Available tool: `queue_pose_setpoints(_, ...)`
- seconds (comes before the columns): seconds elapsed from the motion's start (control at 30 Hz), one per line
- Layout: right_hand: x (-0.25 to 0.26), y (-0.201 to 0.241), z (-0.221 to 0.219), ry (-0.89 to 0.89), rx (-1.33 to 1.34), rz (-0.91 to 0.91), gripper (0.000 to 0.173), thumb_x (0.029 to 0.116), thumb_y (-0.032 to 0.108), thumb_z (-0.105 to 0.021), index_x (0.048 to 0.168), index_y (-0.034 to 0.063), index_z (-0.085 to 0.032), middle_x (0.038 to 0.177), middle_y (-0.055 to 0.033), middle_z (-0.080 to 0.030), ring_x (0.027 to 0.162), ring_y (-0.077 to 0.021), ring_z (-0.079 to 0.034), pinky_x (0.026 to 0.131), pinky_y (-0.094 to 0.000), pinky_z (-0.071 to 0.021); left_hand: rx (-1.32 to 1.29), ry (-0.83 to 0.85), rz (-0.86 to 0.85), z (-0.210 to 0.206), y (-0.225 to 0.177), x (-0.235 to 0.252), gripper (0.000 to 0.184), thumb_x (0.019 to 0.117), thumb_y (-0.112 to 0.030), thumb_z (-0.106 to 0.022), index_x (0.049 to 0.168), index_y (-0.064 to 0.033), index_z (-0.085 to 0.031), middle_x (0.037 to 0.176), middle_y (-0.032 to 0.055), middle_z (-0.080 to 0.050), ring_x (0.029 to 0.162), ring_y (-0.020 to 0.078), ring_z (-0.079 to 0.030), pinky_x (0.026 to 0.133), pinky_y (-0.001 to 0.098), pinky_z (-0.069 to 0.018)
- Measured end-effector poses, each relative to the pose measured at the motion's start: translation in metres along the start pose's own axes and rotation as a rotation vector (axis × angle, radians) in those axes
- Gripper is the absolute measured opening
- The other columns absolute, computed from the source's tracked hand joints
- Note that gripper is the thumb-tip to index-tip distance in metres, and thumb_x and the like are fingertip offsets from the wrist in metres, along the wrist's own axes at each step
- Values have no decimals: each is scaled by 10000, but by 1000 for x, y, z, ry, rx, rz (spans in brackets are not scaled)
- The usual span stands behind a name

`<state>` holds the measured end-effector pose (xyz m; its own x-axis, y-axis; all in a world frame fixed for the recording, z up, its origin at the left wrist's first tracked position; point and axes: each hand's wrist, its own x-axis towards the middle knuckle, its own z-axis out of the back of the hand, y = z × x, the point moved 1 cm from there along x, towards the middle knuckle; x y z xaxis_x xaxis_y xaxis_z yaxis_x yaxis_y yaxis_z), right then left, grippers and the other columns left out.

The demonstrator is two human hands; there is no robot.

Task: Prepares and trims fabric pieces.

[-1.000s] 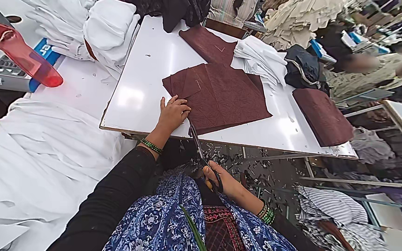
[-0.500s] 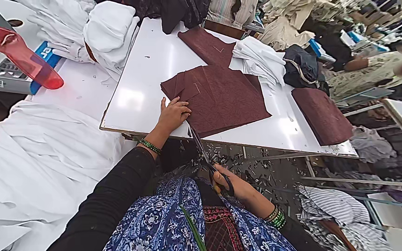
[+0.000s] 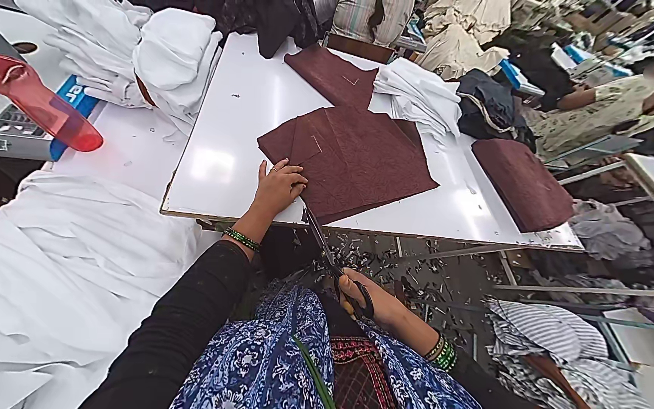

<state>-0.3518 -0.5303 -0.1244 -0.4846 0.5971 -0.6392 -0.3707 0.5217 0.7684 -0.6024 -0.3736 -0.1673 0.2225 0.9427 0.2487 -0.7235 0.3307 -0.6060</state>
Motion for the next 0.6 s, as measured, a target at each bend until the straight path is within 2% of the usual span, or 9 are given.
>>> queue_pose_setpoints(0.1, -1, 1, -3, -37, 0, 12, 513, 926, 632, -577, 972, 131, -474, 614, 83, -513, 506, -24, -531, 536, -179, -483, 0, -2, -3, -2, 2, 0, 211, 1010, -214, -621, 1119, -149, -790, 1390, 64, -658, 1462, 371, -423, 1153, 756, -104)
queue_pose_setpoints(0.17, -1, -1, -4, -38, -6, 29, 501, 935, 613, -586, 972, 126, -475, 601, 83, -509, 497, -25, -529, 529, -177, -480, -11, 12, 8, -2, 3, 1, 213, 1013, -216, -621, 1124, -148, -789, 1394, 62, -655, 1469, 369, -411, 1159, 753, -91)
queue_pose_setpoints(0.3, -4, -7, 3, 73, -119, 51, 633, 821, 762, -637, 955, 161, -491, 623, 115, -498, 516, 9, -492, 536, -160, -434, -13, -9, -34, -3, 3, 0, 208, 1008, -170, -624, 1136, -137, -785, 1408, 67, -646, 1481, 375, -394, 1155, 761, -85)
queue_pose_setpoints(0.37, -11, -5, 9, 149, -214, 15, 660, 768, 784, -662, 948, 169, -504, 656, 121, -472, 539, 14, -460, 544, -167, -403, 6, -67, -144, -6, 4, -3, 220, 989, -109, -613, 1116, -130, -792, 1403, 65, -651, 1479, 384, -396, 1156, 763, -91)
queue_pose_setpoints(0.47, -21, -4, 15, 163, -235, -11, 828, 649, 893, -666, 1016, 168, -502, 675, 125, -496, 544, 21, -482, 541, -161, -426, 20, -103, -342, -8, 5, -7, 305, 924, -3, -548, 1043, -111, -807, 1342, 67, -692, 1438, 382, -464, 1167, 751, -117)
queue_pose_setpoints(0.6, -34, -3, 27, 91, -172, -6, 883, 629, 915, -657, 1057, 164, -479, 664, 106, -527, 528, -7, -526, 534, -178, -472, -9, -47, -485, -10, 7, -7, 281, 865, -19, -550, 961, -78, -808, 1243, 85, -739, 1351, 373, -566, 1168, 713, -217)
